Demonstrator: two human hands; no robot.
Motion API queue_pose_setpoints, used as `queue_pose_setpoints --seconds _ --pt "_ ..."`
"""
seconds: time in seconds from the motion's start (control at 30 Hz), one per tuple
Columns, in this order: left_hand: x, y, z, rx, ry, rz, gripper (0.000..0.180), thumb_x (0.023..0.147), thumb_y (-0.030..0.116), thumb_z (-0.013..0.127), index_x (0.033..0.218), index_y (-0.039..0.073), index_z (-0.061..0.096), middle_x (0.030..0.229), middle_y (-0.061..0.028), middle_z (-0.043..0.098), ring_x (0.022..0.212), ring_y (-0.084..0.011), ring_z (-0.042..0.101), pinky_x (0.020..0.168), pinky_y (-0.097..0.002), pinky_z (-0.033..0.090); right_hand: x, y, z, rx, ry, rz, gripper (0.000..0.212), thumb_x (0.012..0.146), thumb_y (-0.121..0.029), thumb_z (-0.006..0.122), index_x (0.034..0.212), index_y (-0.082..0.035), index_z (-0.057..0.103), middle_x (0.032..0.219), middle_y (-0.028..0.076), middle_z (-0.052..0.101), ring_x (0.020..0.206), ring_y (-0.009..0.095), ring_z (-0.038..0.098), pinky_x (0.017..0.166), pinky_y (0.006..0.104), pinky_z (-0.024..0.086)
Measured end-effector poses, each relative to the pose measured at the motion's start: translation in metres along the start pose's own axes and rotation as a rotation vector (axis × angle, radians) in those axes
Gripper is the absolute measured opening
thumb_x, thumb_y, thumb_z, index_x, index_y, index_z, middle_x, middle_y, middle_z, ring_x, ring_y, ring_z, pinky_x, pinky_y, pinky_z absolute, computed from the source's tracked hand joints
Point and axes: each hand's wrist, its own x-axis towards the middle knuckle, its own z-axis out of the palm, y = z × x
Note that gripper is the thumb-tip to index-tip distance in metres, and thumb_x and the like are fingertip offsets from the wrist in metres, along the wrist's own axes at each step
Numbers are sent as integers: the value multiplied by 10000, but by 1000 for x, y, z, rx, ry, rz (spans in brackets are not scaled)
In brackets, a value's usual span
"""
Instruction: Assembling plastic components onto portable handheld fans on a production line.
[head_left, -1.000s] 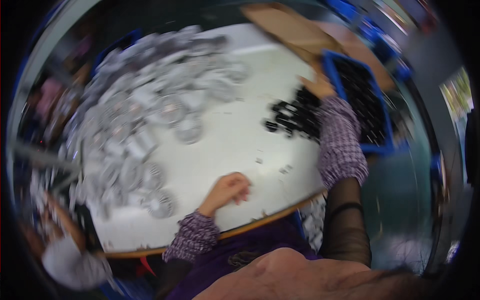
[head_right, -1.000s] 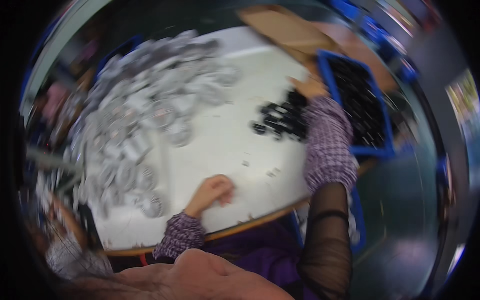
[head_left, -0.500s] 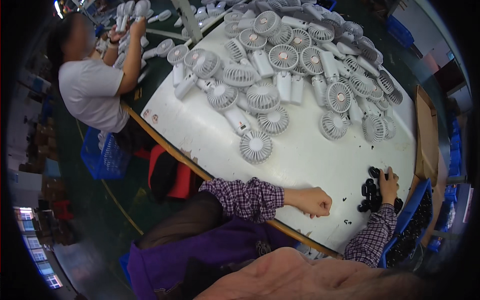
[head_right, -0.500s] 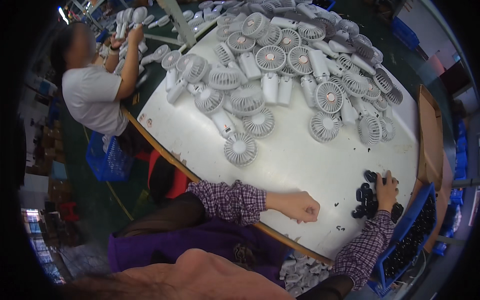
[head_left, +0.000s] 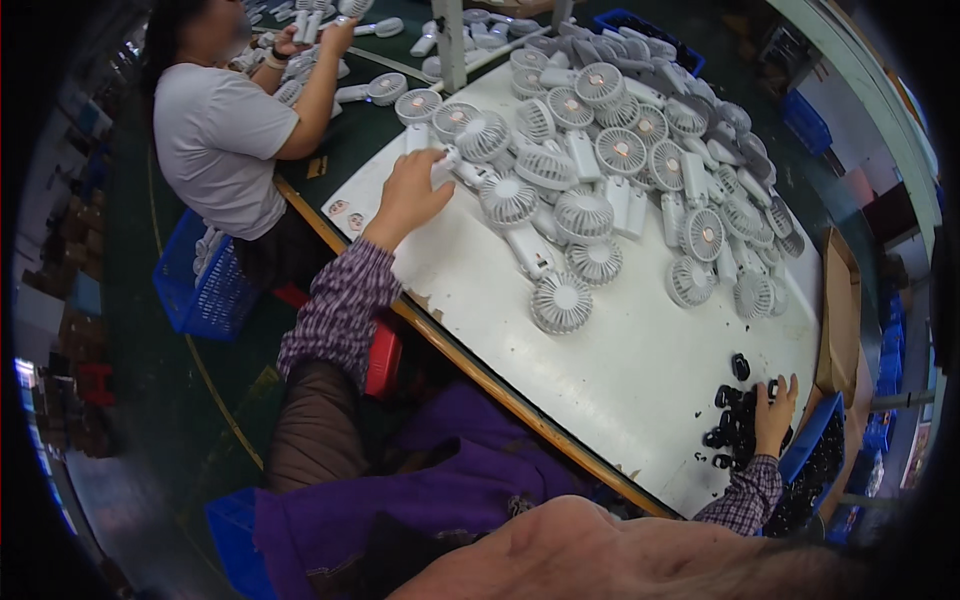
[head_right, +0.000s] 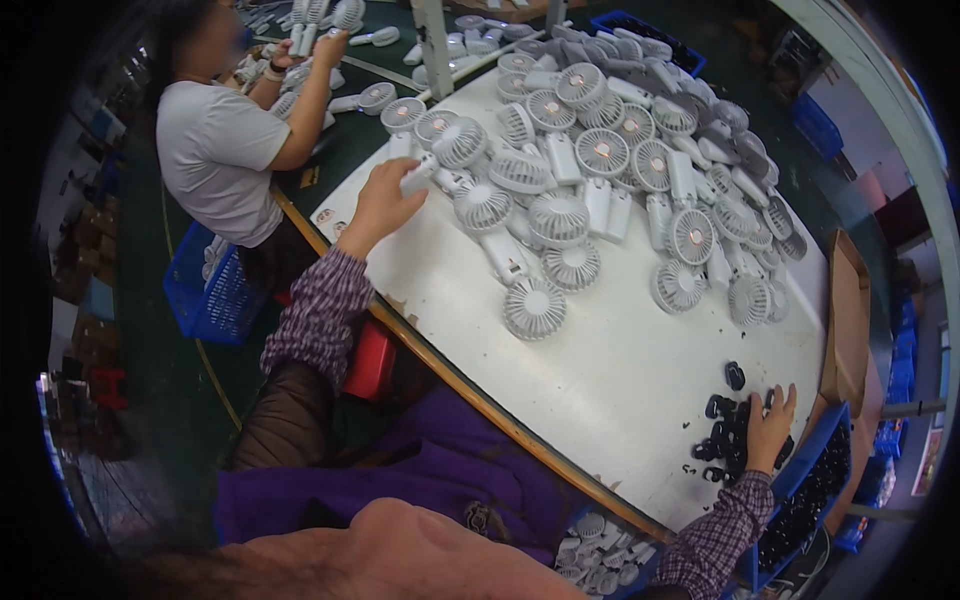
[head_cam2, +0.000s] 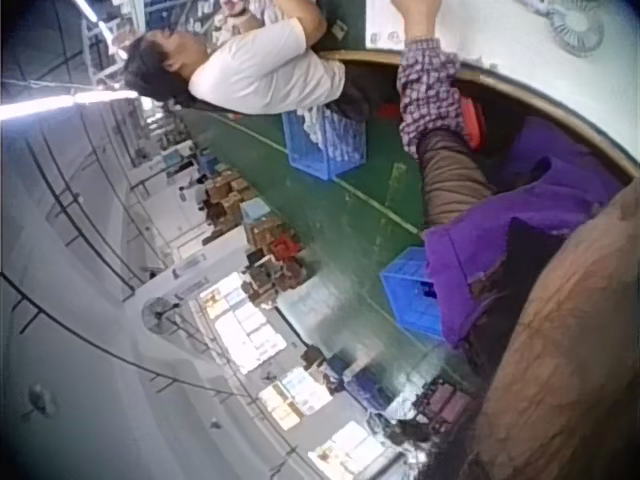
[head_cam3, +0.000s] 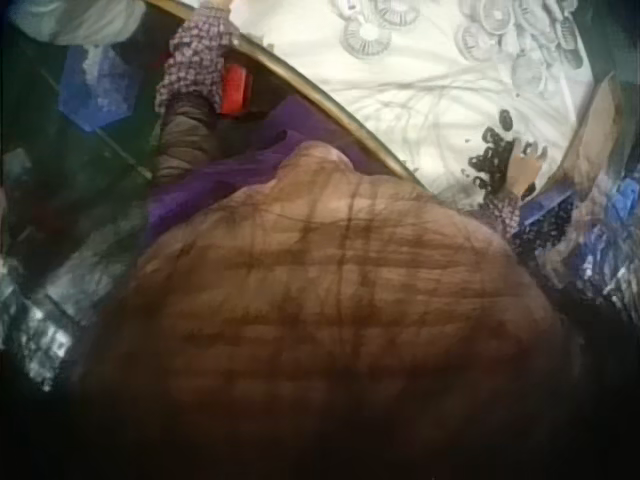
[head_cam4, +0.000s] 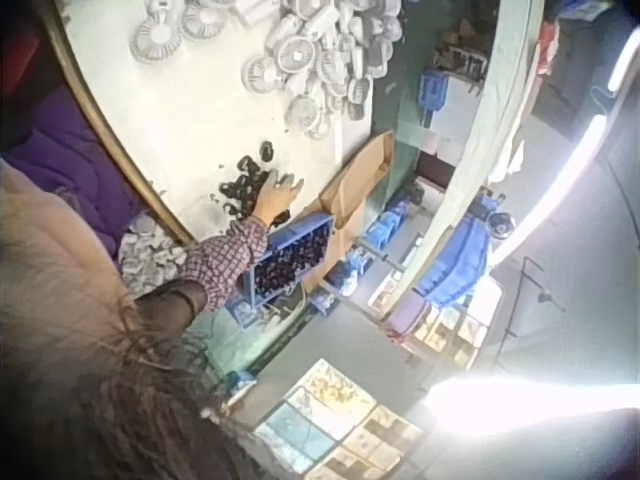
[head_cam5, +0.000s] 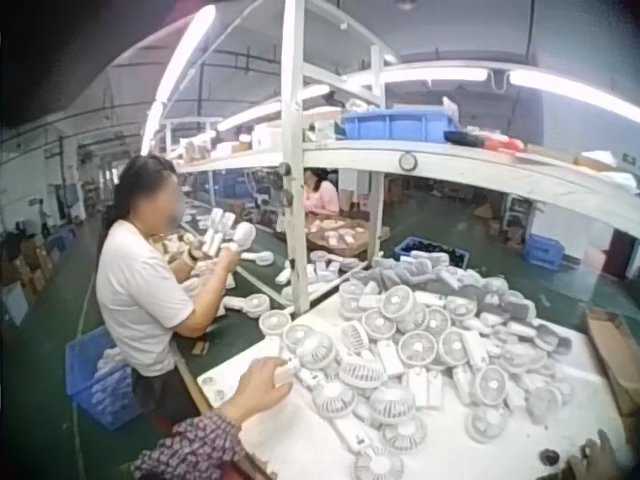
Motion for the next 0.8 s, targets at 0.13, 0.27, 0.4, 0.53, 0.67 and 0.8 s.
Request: queue_pose_setpoints --seconds 0.13,0.27,0.4,0.53,0.67,0.8 --pt "31 -48 24 76 -245 -121 534 653 285 708 1131 77 594 1114 -157 610 1066 -326 546 938 -463 397 0 -27 -22 193 -71 -122 451 865 -175 595 1206 98 485 1400 245 343 1273 376 380 1024 400 355" --pt "71 -21 39 135 -495 -101 553 627 309 715 1110 66 604 1079 -170 615 1035 -330 582 867 -465 457 -27 -24 -34 118 337 -710 439 872 -227 585 1205 46 500 1334 253 407 1127 370 471 918 432 415" --pt "31 -2 -14 -15 -231 -89 652 623 372 749 1110 7 517 1040 -179 561 956 -333 583 809 -419 483 -56 -105 -89 637 245 -1011 405 871 -226 630 1162 43 549 1266 242 475 1037 349 547 873 449 463" --pt "-29 92 4 -338 -74 198 575 665 416 741 992 32 465 839 -164 565 720 -318 608 615 -405 489 -102 -78 -16 750 -226 -155 471 871 -210 593 1268 14 473 1320 213 438 1113 339 502 948 418 429" --pt "-110 212 40 -629 -382 637 469 648 255 720 984 61 457 845 -142 538 760 -347 586 624 -436 480 -109 -216 -57 1548 -145 172 478 893 -205 533 1325 -18 447 1418 167 349 1225 314 433 1016 409 356" --pt "-137 240 49 -823 -441 534 491 619 242 775 999 57 525 897 -153 572 810 -348 586 687 -411 480 -120 -256 -76 1246 79 149 395 816 -31 525 1208 23 533 1190 135 559 1034 212 544 901 321 439"
